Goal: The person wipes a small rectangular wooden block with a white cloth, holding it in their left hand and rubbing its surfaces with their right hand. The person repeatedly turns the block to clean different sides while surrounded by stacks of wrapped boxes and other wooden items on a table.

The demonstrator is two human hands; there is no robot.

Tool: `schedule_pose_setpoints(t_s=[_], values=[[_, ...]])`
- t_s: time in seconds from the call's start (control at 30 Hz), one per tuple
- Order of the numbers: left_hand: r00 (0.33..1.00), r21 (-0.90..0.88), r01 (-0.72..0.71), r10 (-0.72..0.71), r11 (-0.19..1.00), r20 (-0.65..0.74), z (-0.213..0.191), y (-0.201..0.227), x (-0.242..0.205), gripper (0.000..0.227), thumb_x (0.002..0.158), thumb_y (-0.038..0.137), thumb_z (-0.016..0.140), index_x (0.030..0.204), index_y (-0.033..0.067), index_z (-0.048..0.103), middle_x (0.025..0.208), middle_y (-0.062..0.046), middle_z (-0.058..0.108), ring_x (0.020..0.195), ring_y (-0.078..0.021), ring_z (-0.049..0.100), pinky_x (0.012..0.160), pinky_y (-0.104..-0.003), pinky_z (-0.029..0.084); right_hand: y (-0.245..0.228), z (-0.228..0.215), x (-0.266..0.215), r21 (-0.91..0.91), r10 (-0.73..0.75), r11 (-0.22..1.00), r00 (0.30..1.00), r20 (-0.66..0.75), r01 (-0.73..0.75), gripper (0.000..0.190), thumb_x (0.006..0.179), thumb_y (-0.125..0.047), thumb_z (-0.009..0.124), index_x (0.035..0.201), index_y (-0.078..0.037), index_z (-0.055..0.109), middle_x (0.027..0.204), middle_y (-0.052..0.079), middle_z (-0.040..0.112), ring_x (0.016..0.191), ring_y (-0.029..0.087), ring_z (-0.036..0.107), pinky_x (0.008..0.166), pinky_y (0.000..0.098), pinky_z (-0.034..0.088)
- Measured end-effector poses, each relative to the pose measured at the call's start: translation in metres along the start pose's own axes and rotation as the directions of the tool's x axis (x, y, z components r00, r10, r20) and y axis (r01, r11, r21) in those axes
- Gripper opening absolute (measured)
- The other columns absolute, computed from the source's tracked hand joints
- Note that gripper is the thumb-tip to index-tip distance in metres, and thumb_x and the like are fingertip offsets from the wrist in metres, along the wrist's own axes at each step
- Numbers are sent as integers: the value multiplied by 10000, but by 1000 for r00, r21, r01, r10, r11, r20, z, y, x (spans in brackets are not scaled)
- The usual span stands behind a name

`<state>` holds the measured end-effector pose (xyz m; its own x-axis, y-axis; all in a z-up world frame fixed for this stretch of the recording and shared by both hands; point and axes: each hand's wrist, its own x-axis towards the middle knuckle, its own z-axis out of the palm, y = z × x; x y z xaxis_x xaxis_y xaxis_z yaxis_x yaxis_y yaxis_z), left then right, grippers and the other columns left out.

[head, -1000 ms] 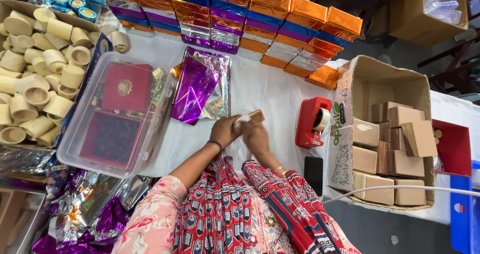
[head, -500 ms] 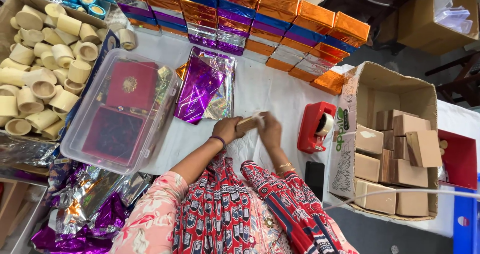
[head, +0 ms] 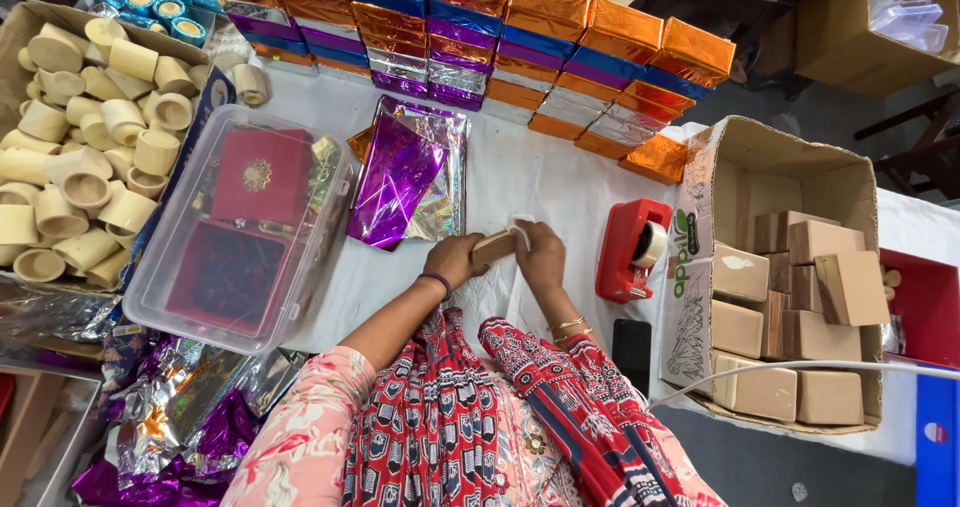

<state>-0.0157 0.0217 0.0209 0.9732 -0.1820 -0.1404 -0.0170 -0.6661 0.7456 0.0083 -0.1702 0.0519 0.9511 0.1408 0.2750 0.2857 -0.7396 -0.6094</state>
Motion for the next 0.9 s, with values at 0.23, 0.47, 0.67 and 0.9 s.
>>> schedule_pose_setpoints(t_s=[0.23, 0.47, 0.67, 0.9], values=[[999, 158, -4, 12, 987, -53, 45, -50, 16, 270, 947, 330, 771, 1127, 133, 732, 1034, -151, 765, 1004, -361, 719, 862, -478, 571, -25, 17, -25, 80, -257, 964, 965, 57, 253, 247, 902, -139, 702, 1127, -49, 748, 953, 179, 715, 852, 380, 684, 737, 447, 541], [998, 11, 41, -41, 999, 44, -1, -3, -1, 510, 718, 335, 856, 1183, 187, 708, 1019, -127, 757, 967, -344, 716, 844, -463, 563, 0, 6, -8, 6, -55, 998, 998, -30, 55, 186, 927, -147, 714, 1091, -70, 756, 924, 181, 704, 848, 372, 678, 778, 453, 546], [1000, 6, -12, 11, 1000, 15, 2, -11, 3, 488, 723, 330, 841, 1183, 214, 727, 1047, -117, 757, 980, -348, 708, 839, -461, 561, -6, 24, -37, 138, -222, 969, 967, 126, 204, 150, 902, -155, 739, 1030, -87, 776, 870, 169, 707, 812, 363, 682, 726, 458, 536], [997, 68, 19, -23, 998, 68, 0, -7, 1, 547, 721, 377, 853, 1214, 197, 701, 1052, -116, 757, 991, -333, 712, 849, -462, 557, 2, -15, -21, -9, -70, 998, 996, -61, 70, 169, 938, -140, 706, 1067, -49, 765, 848, 172, 699, 732, 364, 675, 698, 457, 530]])
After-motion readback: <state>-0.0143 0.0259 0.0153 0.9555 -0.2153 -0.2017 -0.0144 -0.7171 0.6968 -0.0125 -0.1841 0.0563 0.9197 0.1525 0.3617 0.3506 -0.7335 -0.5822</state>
